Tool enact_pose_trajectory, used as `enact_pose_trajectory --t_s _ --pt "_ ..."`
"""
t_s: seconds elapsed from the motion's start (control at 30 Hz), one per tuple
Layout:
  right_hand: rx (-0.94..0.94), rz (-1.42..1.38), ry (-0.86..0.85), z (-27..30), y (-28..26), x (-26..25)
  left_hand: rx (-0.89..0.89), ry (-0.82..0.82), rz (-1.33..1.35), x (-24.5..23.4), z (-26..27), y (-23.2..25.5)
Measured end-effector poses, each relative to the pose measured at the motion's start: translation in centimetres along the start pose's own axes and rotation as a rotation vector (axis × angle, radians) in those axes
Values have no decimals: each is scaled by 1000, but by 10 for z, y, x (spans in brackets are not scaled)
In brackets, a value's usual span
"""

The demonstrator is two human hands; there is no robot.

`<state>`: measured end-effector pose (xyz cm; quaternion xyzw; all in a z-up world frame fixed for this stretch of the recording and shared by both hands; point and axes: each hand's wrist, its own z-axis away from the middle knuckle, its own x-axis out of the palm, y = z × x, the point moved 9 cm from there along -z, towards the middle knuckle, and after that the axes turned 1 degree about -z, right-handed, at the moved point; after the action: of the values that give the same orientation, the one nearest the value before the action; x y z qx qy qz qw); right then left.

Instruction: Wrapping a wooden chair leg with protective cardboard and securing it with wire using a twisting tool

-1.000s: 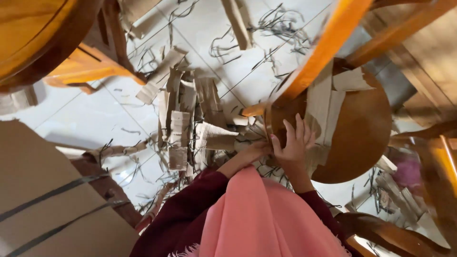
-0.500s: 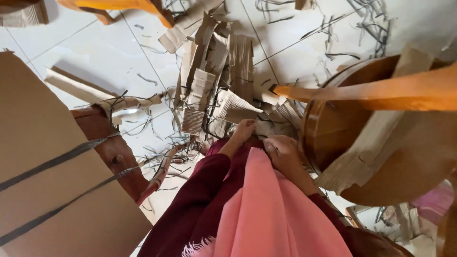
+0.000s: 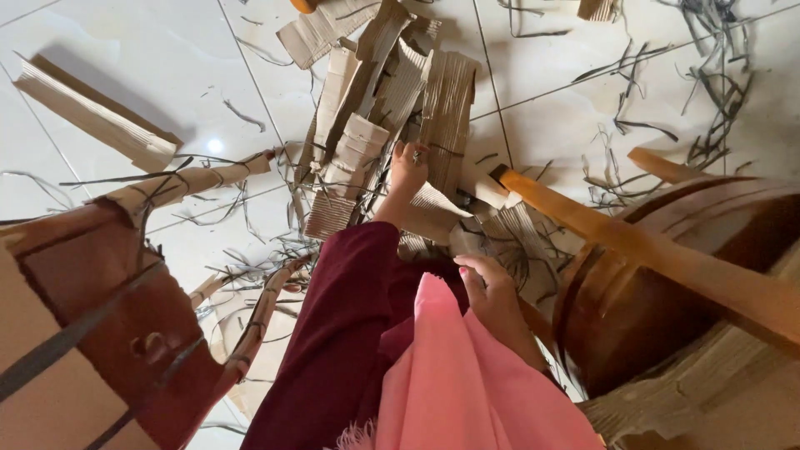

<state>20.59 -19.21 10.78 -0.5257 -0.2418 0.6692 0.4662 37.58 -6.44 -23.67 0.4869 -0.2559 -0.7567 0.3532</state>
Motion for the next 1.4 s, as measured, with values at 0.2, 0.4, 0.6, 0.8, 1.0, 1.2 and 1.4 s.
enact_pose_trajectory --t_s 0.2,0.4,0.6,0.8,1.0,1.2,1.4 --pt "161 -50 66 9 48 -3 -145 -441 -322 56 -14 -38" --pt "260 -80 39 16 20 -15 285 -108 78 29 2 -2" --pt "39 -74 191 26 -20 -41 413 -35 363 -179 130 247" --pt "-436 243 309 62 -147 -96 520 -106 460 -262 203 362" --pt "-525 589 487 129 -201 -149 551 -237 599 -309 278 440" --pt "-748 -35 931 217 -201 -251 662 -436 567 -299 348 506" --pt "-564 -134 1266 256 -177 -333 665 -688 728 -257 385 523"
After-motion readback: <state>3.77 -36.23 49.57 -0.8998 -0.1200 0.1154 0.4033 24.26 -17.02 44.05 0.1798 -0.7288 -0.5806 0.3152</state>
